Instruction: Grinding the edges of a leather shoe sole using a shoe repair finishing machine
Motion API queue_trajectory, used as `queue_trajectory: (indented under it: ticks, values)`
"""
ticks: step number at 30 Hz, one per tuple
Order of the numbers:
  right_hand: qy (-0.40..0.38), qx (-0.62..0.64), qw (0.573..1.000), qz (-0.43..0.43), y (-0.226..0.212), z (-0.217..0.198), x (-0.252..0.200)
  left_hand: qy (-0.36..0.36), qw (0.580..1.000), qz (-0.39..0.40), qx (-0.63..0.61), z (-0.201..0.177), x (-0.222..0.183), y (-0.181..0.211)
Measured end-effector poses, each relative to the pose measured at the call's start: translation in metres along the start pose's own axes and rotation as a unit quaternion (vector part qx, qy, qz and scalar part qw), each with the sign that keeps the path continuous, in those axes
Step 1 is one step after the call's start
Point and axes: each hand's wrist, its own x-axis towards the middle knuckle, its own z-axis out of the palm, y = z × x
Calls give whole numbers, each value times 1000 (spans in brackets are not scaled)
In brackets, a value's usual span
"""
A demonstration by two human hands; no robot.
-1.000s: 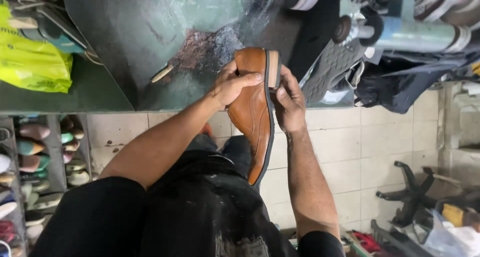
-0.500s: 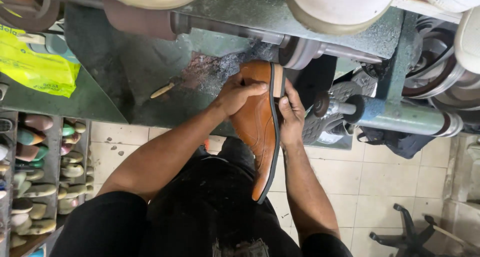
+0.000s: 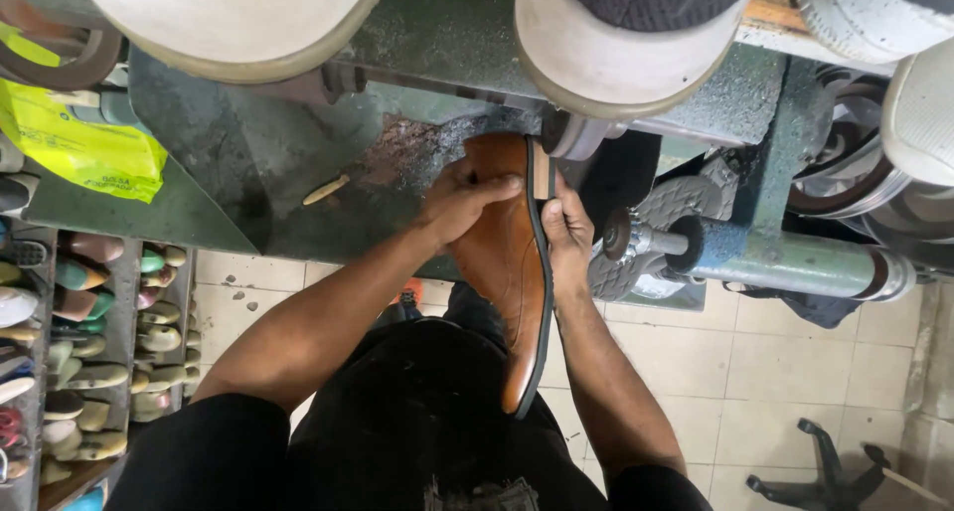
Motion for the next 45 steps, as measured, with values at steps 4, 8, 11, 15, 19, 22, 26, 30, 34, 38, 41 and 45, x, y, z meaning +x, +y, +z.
queue_trajectory:
  ticks: [4,8,11,15,19,22,26,30,34,38,41,45]
  values:
    - [-12,-46,999,-15,-9,-4,-12,-36,998,45,5,-4,-8,-2]
    - [-29,-24,999,-34,-4,-10,-20,-49,996,62,40,-8,-10,-11]
    - [-21,-1,999,-31,-5,-12,-25,-51,995,59,60,-5,-22,0]
    - [-26,-2,999,-31,-9,-14,-30,-69,994,67,44,-3,-27,7]
    - [-19,-14,999,-27,-6,-12,-23,-54,996,44,48,-3,-21,5]
    - [-12,-34,999,-12,6,-14,-12,-42,997,33,62,-3,-5,2]
    - [-9,-42,999,7,-7,6,6,-10,999,-26,38,7,3,17]
    - [6,-30,999,16,20,0,32,-1,994,-53,92,16,10,48]
    - [18,-77,995,52,31,-9,39,8,992,-75,100,21,9,64]
    - [-4,-66,998,18,-40,25,20,-14,991,-55,125,0,8,33]
    - [-8,-79,997,17,-5,-6,4,-62,995,3,77,-8,-5,20]
    - [-50,-40,997,-48,7,-17,-12,-96,991,89,35,-15,0,-23]
